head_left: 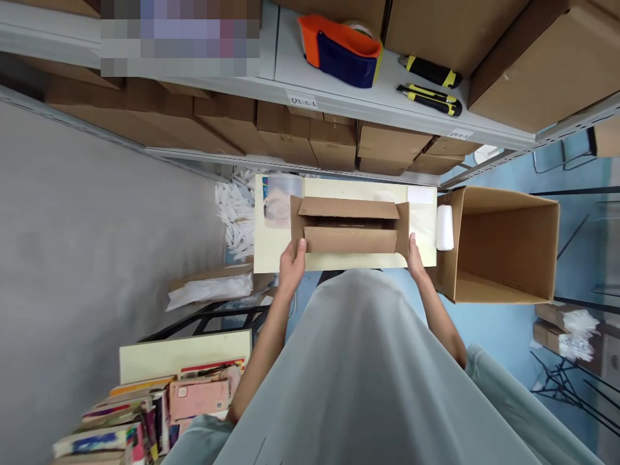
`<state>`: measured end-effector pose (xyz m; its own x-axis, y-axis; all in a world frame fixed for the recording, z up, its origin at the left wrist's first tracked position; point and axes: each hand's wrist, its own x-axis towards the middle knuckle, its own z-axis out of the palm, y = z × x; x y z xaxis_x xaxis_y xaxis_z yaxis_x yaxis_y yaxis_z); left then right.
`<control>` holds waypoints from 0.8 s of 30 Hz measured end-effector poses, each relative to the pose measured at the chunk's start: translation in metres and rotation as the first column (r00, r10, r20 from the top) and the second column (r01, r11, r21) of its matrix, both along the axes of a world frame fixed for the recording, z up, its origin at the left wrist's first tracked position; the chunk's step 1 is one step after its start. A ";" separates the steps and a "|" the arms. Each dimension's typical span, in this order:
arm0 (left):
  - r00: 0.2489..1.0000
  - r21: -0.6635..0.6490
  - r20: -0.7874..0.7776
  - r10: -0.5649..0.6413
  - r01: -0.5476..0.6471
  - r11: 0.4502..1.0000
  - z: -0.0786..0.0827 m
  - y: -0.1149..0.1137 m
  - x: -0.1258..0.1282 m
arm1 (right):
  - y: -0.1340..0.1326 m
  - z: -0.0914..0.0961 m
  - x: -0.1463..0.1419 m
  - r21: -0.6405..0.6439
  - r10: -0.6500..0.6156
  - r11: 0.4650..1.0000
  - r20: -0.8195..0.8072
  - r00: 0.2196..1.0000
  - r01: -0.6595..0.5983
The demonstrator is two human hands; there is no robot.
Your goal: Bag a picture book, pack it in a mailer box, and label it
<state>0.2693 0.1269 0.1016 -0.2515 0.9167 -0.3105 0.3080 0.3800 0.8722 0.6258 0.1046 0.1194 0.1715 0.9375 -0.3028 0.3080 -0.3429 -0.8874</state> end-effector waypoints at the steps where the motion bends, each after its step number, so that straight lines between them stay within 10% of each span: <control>1: 1.000 0.013 0.007 -0.018 0.018 1.000 0.001 0.000 -0.002 | 0.000 0.006 0.002 -0.002 -0.040 0.999 -0.009 0.999 0.040; 5: 0.984 0.293 -0.152 0.094 -0.046 0.955 0.036 -0.001 -0.004 | 0.001 0.051 0.000 0.288 -0.218 0.943 0.162 0.962 0.166; 10: 0.902 0.338 -0.381 -0.204 0.341 0.877 0.075 0.011 0.017 | 0.032 0.076 -0.029 0.231 0.298 0.864 0.479 0.825 -0.447; 15: 0.752 0.094 -0.560 -0.347 0.474 0.876 0.038 0.023 0.021 | 0.072 0.043 -0.017 -0.005 0.471 0.795 0.637 0.611 -0.607; 20: 0.800 0.132 -0.466 -0.378 0.486 0.864 -0.002 0.021 -0.009 | 0.086 0.030 0.021 0.076 0.396 0.805 0.669 0.629 -0.588; 24: 0.814 0.157 -0.401 -0.420 0.513 0.844 -0.003 0.019 -0.024 | 0.113 0.040 0.020 -0.096 0.455 0.807 0.731 0.509 -0.583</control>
<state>0.2451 0.1463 0.0985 0.1806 0.9829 -0.0353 0.6835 -0.0996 0.7231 0.6454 0.2176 0.1594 -0.2679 0.9485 -0.1689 0.9187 0.1987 -0.3414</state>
